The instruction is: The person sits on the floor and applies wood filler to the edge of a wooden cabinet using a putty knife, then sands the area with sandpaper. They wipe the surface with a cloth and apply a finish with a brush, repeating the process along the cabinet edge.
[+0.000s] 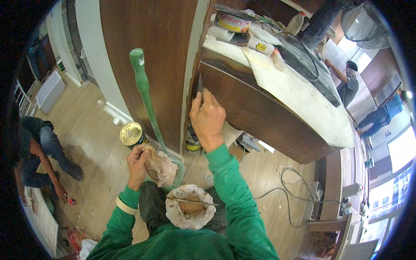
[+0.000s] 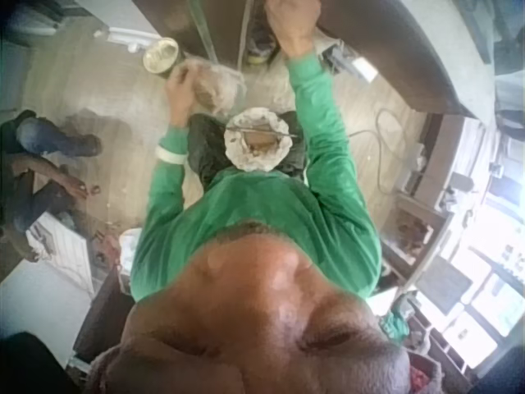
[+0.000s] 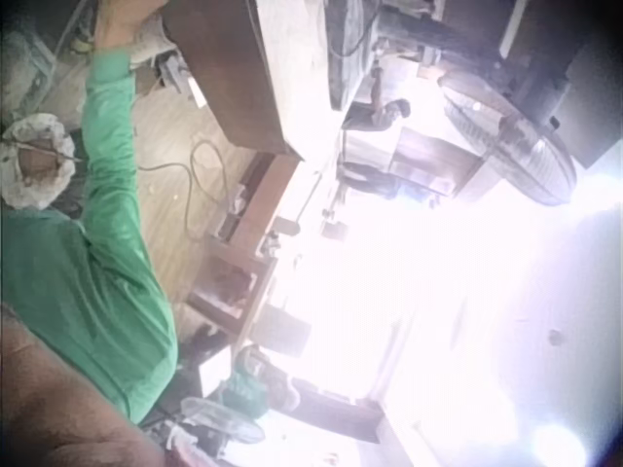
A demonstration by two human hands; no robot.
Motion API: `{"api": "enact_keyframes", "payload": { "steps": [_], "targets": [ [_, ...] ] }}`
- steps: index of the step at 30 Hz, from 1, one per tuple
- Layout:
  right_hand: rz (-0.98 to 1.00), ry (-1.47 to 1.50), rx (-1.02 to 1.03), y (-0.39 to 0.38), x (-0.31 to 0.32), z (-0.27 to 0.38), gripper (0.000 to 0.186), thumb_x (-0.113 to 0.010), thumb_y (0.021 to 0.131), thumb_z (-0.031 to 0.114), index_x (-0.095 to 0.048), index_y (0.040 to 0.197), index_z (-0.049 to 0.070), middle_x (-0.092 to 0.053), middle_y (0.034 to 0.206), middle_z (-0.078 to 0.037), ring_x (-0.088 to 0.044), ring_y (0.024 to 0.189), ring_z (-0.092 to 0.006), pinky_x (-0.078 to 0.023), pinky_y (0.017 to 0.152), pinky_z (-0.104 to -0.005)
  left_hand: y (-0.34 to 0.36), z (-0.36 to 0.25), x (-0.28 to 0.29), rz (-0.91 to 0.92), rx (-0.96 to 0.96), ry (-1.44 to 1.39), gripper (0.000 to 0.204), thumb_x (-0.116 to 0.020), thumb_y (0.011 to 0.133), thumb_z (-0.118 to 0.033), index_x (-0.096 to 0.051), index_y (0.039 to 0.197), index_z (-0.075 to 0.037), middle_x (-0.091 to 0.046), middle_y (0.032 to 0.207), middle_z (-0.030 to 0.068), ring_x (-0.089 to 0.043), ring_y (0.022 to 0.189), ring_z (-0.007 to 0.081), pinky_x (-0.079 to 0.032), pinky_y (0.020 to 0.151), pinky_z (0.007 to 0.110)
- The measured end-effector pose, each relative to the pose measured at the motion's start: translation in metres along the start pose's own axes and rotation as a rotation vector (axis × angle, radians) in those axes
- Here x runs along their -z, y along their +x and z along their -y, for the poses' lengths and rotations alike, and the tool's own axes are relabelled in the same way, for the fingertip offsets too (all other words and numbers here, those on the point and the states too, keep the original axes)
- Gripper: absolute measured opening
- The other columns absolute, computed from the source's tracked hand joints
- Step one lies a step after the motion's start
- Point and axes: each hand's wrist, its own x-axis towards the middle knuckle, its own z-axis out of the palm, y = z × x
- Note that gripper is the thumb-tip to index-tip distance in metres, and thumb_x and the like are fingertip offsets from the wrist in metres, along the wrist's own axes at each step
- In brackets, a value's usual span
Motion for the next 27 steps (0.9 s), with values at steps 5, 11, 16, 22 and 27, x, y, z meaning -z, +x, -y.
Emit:
{"api": "enact_keyframes", "payload": {
  "steps": [5,11,16,22,27],
  "targets": [
    [-0.023,0.015,-0.038,0.006,0.006,0.004,0.02,-0.064,0.094,0.011,-0.07,0.103,-0.005,-0.072,0.089,-0.025,-0.07,0.073,-0.042,-0.056,0.063,-0.046,0.002,0.003,0.0,-0.002,-0.041,-0.011,0.02,-0.07,0.099,-0.015,-0.069,0.111,0.001,-0.07,0.097,0.0011,-0.062,0.084,0.0067,-0.051,0.077,0.023],
    [0.022,0.03,-0.05,-0.003,0.013,0.002,0.02,-0.064,0.094,0.012,-0.07,0.105,-0.004,-0.072,0.088,-0.025,-0.07,0.073,-0.042,-0.056,0.064,-0.0461,0.0,0.0,-0.004,-0.025,0.003,-0.005,0.018,-0.07,0.098,-0.013,-0.069,0.108,0.002,-0.07,0.095,0.0016,-0.062,0.082,0.0068,-0.051,0.076,0.023],
    [0.027,0.023,0.005,0.013,0.016,0.004,0.019,-0.065,0.094,0.012,-0.07,0.103,-0.003,-0.072,0.089,-0.025,-0.069,0.076,-0.0428,-0.055,0.066,-0.046,0.004,-0.001,-0.011,-0.077,0.143,-0.151,0.012,-0.07,0.097,-0.009,-0.07,0.103,0.001,-0.07,0.091,0.0018,-0.062,0.078,0.0072,-0.051,0.072,0.023],
    [0.118,0.245,-0.257,-0.025,0.04,-0.004,0.023,-0.067,0.096,0.018,-0.07,0.104,-0.003,-0.072,0.081,-0.017,-0.072,0.074,-0.0298,-0.055,0.068,-0.0418,0.004,-0.011,-0.013,-0.119,0.211,-0.147,0.008,-0.068,0.094,-0.005,-0.069,0.1,0.0,-0.071,0.089,0.004,-0.064,0.076,0.0095,-0.053,0.071,0.025],
    [0.24,1.427,-1.072,-0.035,0.035,-0.008,0.022,-0.066,0.1,0.018,-0.069,0.111,-0.001,-0.074,0.1,-0.006,-0.071,0.09,-0.0182,-0.055,0.08,-0.0337,-0.005,-0.018,-0.001,-0.099,0.235,-0.09,0.012,-0.07,0.092,-0.007,-0.069,0.101,0.001,-0.071,0.089,0.0051,-0.065,0.076,0.0107,-0.053,0.072,0.025]
  ]
}}
